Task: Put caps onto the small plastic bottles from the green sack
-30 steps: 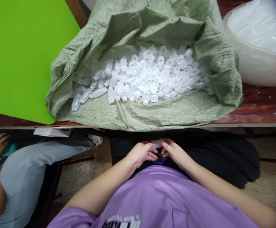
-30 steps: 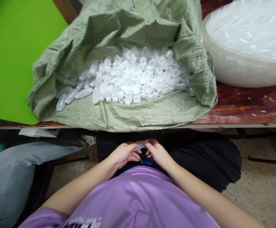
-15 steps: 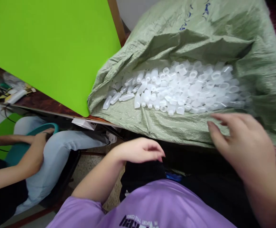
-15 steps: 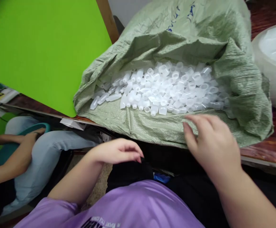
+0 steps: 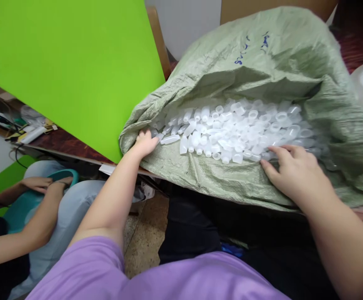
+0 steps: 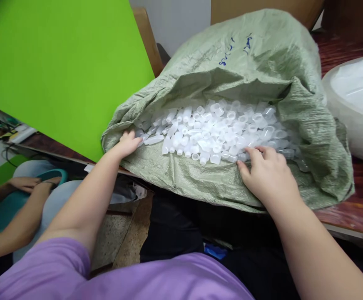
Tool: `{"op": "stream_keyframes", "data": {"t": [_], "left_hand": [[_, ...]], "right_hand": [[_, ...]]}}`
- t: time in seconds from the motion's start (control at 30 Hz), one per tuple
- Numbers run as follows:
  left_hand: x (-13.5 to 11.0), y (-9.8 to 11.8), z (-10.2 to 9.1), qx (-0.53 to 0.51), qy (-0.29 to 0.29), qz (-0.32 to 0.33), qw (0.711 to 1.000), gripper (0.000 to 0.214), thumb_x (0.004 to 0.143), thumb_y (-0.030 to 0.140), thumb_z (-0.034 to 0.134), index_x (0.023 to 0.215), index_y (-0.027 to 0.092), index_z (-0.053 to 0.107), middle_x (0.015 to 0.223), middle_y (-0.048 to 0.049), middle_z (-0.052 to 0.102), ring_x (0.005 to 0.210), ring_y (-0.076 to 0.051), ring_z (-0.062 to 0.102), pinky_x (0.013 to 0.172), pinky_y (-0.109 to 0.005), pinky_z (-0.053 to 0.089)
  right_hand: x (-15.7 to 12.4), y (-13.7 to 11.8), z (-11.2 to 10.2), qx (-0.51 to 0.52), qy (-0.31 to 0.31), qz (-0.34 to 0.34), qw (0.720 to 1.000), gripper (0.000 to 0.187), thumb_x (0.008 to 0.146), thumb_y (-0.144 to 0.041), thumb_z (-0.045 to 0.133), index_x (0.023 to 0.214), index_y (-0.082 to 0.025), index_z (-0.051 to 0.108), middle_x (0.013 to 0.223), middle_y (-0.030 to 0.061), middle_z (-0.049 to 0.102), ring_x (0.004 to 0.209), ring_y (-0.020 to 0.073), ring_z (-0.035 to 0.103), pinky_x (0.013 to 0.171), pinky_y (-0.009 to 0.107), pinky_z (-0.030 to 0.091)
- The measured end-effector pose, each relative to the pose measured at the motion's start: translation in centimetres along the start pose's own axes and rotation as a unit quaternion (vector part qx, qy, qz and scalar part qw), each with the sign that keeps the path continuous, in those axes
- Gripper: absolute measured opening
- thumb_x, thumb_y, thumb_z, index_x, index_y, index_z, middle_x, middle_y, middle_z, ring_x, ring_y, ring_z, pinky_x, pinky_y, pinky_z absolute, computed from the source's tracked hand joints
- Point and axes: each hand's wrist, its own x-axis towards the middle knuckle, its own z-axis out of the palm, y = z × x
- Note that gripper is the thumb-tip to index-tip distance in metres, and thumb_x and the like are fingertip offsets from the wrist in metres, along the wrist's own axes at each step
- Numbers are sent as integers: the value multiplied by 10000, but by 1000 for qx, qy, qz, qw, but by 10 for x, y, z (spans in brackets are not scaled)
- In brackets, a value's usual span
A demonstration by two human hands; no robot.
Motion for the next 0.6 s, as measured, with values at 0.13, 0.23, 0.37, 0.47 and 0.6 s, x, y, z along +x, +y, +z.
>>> {"op": "stream_keyframes", "data": {"t": [0.13,0.23,0.37,0.47,0.6], "left_hand": [[6,4,0,-18,-18,2,1000,867,734,713,352,1389,151,274,1430,-239,240,1298,-412,247,996,-466,260],[5,4,4,3,5,-4,1000,846,724,713,358,1365,161,340,1385,-237,313,1268,-425,279,988,-479,259],[-1,1,10,-7,29,13,999,676,766,547,398,1335,182,403,1315,-198,413,1219,-395,355,974,-461,293],[-7,-6,11,-15,16,53,998,612,744,410,423,1325,219,424,1304,-130,447,1206,-339,390,987,-419,307],[-12,-12,10,-10,11,82,997,657,693,421,483,1321,237,428,1271,-99,475,1172,-314,431,980,-389,336]], "right_hand": [[0,3,1,37,-12,21,999,465,844,-399,404,1223,-149,509,1178,176,488,1002,311,548,845,393,462],[-3,5,2,52,2,57,997,429,844,-388,411,1170,-139,536,1143,173,481,939,277,586,798,358,480],[-6,7,2,21,28,48,998,378,842,-391,418,1089,-152,574,1021,142,536,835,260,604,705,343,489],[-4,10,5,9,38,9,999,343,836,-368,425,1042,-142,581,954,116,584,822,248,594,721,335,480],[-2,12,9,-9,38,-20,999,392,833,-355,424,1111,-112,556,903,106,611,823,264,579,756,354,470]]}}
